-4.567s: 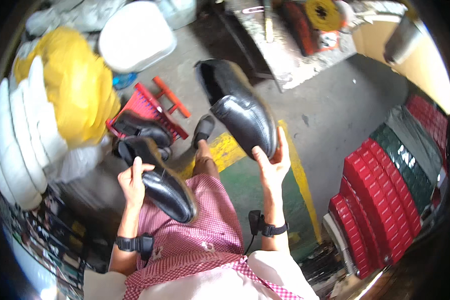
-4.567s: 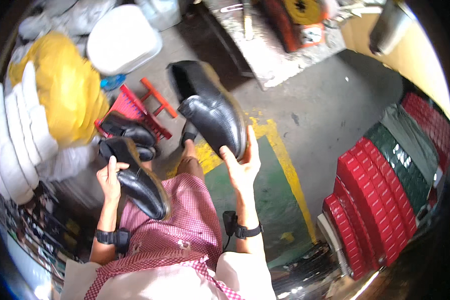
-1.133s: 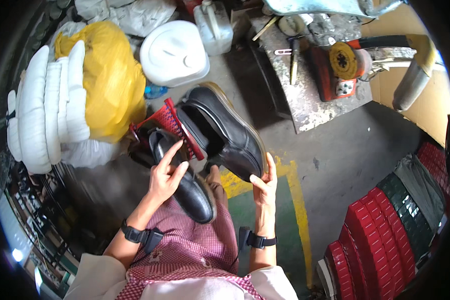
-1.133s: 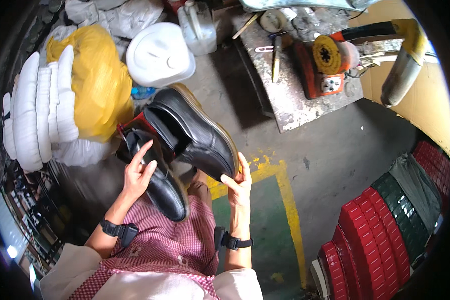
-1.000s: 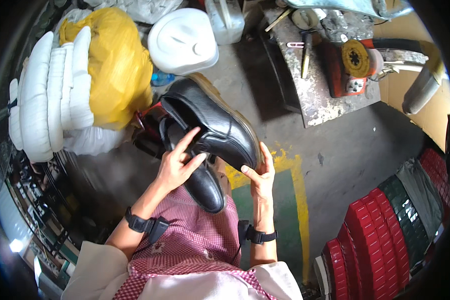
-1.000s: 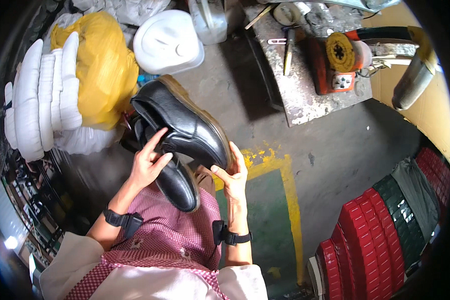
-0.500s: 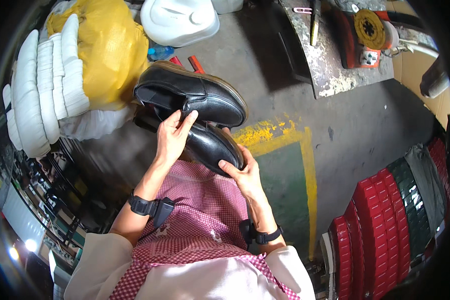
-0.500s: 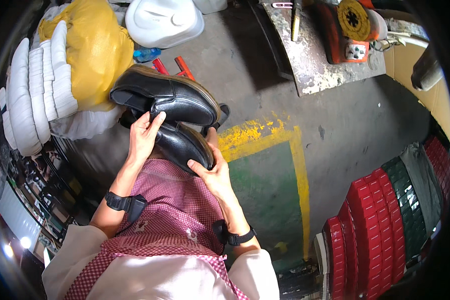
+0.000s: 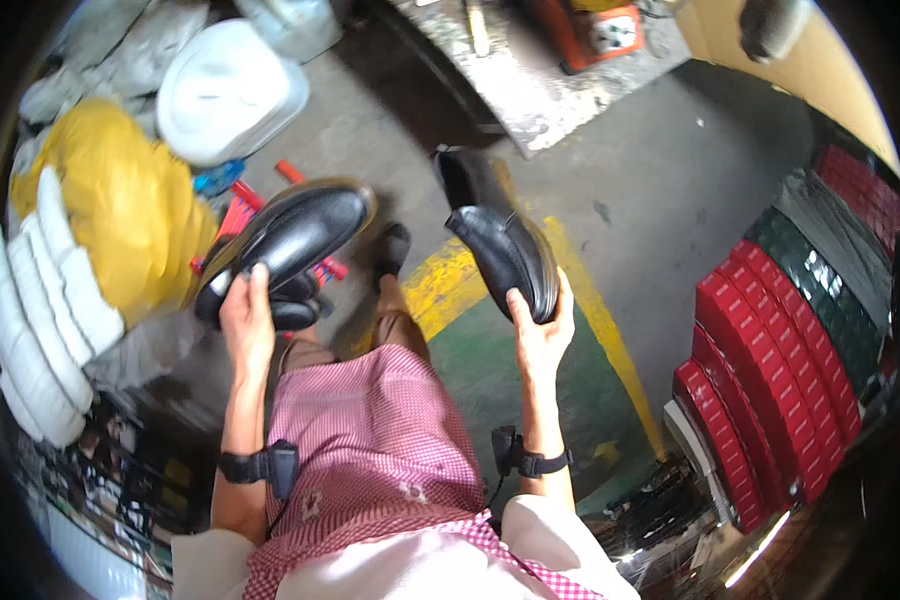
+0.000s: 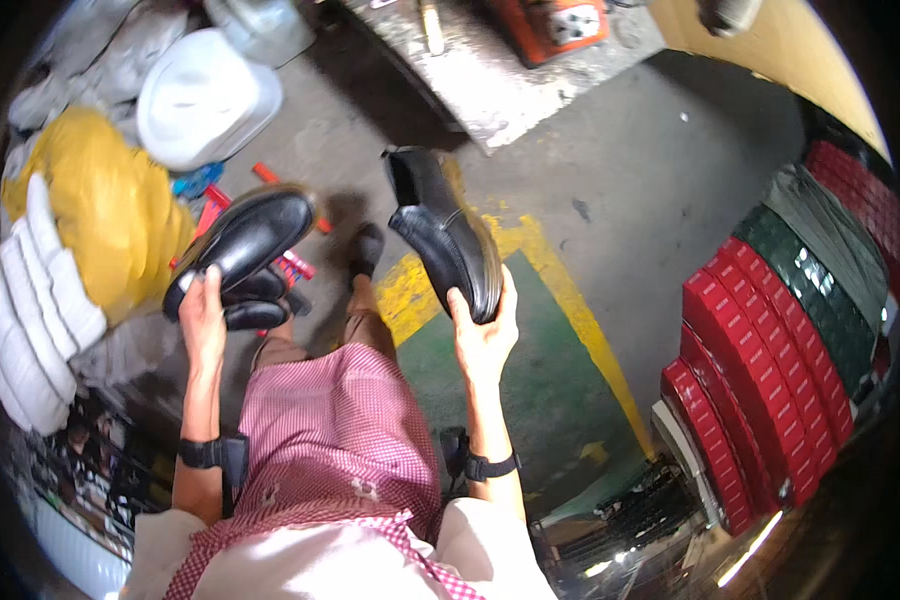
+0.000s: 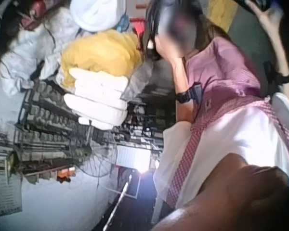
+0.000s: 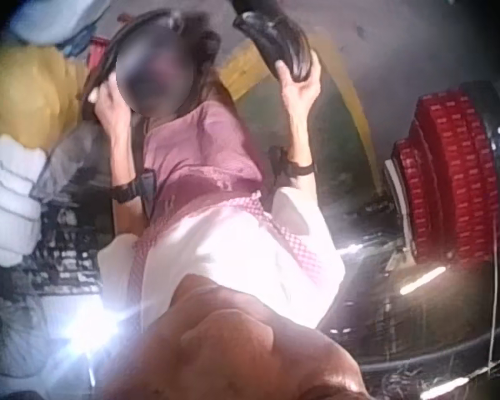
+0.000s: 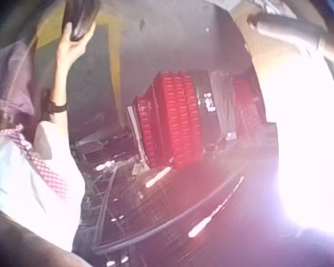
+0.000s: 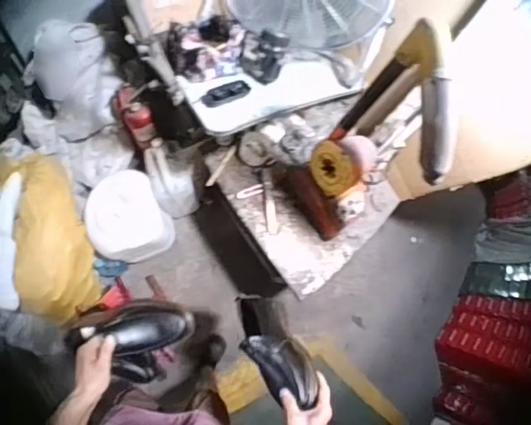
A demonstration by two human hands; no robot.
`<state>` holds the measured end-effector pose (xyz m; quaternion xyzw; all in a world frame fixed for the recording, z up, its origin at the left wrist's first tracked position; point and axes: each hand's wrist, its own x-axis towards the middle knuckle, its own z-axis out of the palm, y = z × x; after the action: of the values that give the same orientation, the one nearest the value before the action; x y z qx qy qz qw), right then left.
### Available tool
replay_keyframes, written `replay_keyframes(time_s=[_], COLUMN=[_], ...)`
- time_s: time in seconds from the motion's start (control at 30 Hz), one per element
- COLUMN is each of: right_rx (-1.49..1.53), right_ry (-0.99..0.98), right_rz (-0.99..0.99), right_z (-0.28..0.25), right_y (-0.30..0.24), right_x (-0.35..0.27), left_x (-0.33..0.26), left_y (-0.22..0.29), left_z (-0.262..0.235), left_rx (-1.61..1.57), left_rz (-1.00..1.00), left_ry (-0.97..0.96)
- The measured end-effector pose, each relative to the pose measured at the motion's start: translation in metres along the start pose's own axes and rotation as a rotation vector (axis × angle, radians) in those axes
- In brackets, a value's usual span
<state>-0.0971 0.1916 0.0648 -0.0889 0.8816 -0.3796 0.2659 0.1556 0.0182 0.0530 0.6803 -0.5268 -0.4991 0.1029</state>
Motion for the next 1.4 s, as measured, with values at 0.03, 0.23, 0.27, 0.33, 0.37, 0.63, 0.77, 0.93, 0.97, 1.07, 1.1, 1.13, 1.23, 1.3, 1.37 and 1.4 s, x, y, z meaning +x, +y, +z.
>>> replay_keyframes(time_s=[0.03,0.23,0.27,0.33,0.37,0.63,0.77,0.93,0.97,1.07,1.1,1.13,1.23,1.3,1.37,1.4], right_rx=[-0.012,-0.181,-0.187,-0.163,-0.151,-0.251,-0.231,-0.25,-0.245,-0.226,-0.221,-0.216,-0.152,0.102,0.757,1.012], right_ry=[0.081,0.503,0.542,0.611,0.626,0.834,0.881,0.912,0.915,0.908,0.908,0.908,0.874,0.849,0.624,0.495], right_rz=[-0.041,-0.239,-0.239,-0.273,-0.281,-0.382,-0.413,-0.425,-0.43,-0.416,-0.421,-0.425,-0.38,-0.434,-0.206,-0.034], right_z=[0.004,-0.029,-0.035,-0.039,-0.039,-0.062,-0.066,-0.071,-0.072,-0.072,-0.071,-0.069,-0.066,-0.076,-0.083,-0.081], right_y=[-0.002,-0.028,-0.031,-0.038,-0.039,-0.078,-0.091,-0.105,-0.108,-0.115,-0.116,-0.117,-0.121,-0.094,-0.075,-0.078], right_x=[0.01,0.088,0.1,0.126,0.137,0.201,0.226,0.244,0.246,0.251,0.252,0.253,0.25,0.271,0.278,0.271], left_x=[0.003,0.01,0.008,0.002,-0.001,-0.008,-0.004,0.001,0.002,0.004,0.004,0.004,0.002,0.002,0.003,0.003], left_y=[-0.003,-0.002,-0.004,0.0,0.002,-0.009,-0.003,-0.008,-0.01,-0.013,-0.012,-0.012,-0.013,-0.013,-0.015,-0.017], left_z=[-0.008,-0.005,0.002,0.008,0.011,0.029,0.029,0.03,0.03,0.028,0.028,0.027,0.03,0.034,0.037,0.035], left_rx=[0.074,0.172,0.152,0.134,0.133,0.078,0.108,0.026,0.004,0.054,0.064,0.052,-0.009,-0.031,-0.061,-0.061], left_rz=[0.03,0.089,0.112,0.132,0.124,0.107,0.075,0.099,0.095,0.085,0.069,0.077,0.076,0.08,0.089,0.087], left_ry=[0.001,-0.153,-0.165,-0.171,-0.173,-0.315,-0.313,-0.282,-0.265,-0.264,-0.258,-0.261,-0.271,-0.28,-0.286,-0.277])
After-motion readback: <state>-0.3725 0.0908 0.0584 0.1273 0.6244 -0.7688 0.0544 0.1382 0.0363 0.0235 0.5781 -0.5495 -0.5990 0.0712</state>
